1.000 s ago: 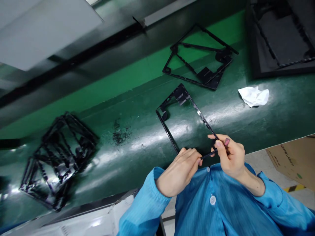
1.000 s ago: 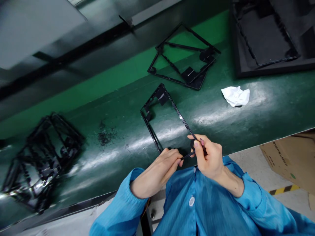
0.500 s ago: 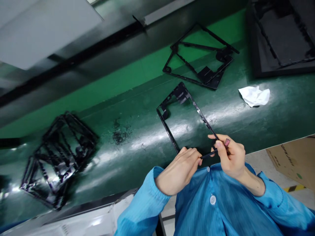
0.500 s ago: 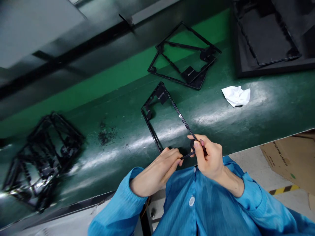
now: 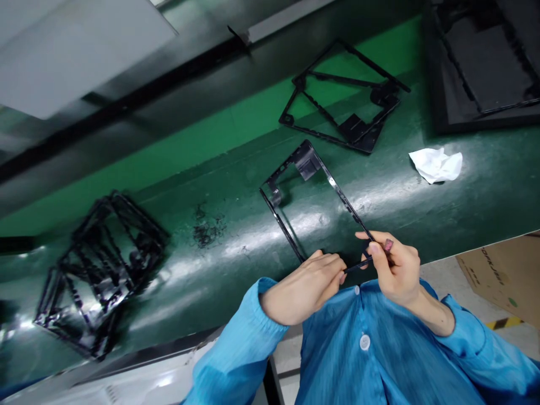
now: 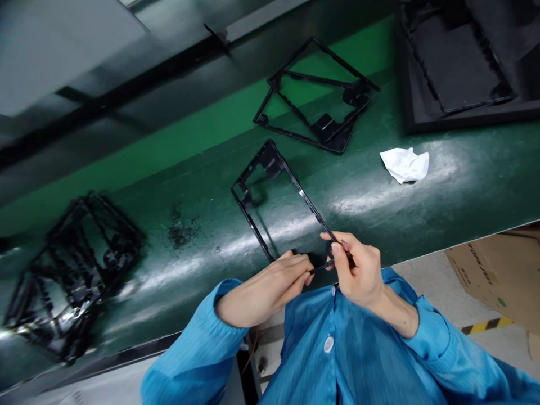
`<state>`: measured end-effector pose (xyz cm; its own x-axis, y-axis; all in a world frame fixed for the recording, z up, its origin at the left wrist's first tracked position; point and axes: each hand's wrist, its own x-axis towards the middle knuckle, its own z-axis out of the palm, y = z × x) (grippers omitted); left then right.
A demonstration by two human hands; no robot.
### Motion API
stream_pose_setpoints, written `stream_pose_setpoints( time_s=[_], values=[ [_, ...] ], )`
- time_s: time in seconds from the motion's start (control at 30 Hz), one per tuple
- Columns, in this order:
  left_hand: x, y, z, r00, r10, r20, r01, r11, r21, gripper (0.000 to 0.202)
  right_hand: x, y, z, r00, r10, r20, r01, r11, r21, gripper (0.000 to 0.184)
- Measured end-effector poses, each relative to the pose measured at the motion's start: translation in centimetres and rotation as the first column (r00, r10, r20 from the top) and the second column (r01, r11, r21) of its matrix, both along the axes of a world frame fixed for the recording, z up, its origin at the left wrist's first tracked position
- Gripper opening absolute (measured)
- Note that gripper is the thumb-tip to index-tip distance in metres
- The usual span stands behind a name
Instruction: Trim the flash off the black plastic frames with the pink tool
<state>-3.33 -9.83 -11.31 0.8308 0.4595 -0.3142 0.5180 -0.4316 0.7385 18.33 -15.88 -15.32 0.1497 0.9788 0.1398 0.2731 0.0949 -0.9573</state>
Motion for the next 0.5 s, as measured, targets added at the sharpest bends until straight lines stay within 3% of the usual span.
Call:
stream_pose_setpoints(
  time_s=[0.23, 0.5],
  values=[
    [0.34, -1.11, -0.34, 0.998, 0.07, -0.008, -0.069, 0.995, 0.071, 0.025, -0.14, -0.04, -0.14, 1.0, -0.001, -0.019, 0.001, 1.0, -0.005, 0.027],
    [-0.08, -0.79, 0.24, 0.997, 0.076, 0.001, -0.076, 0.997, 0.012, 0.025, -0.12, -0.12, -0.12, 1.0, -0.01, -0.01, 0.01, 1.0, -0.01, 0.027]
  ],
)
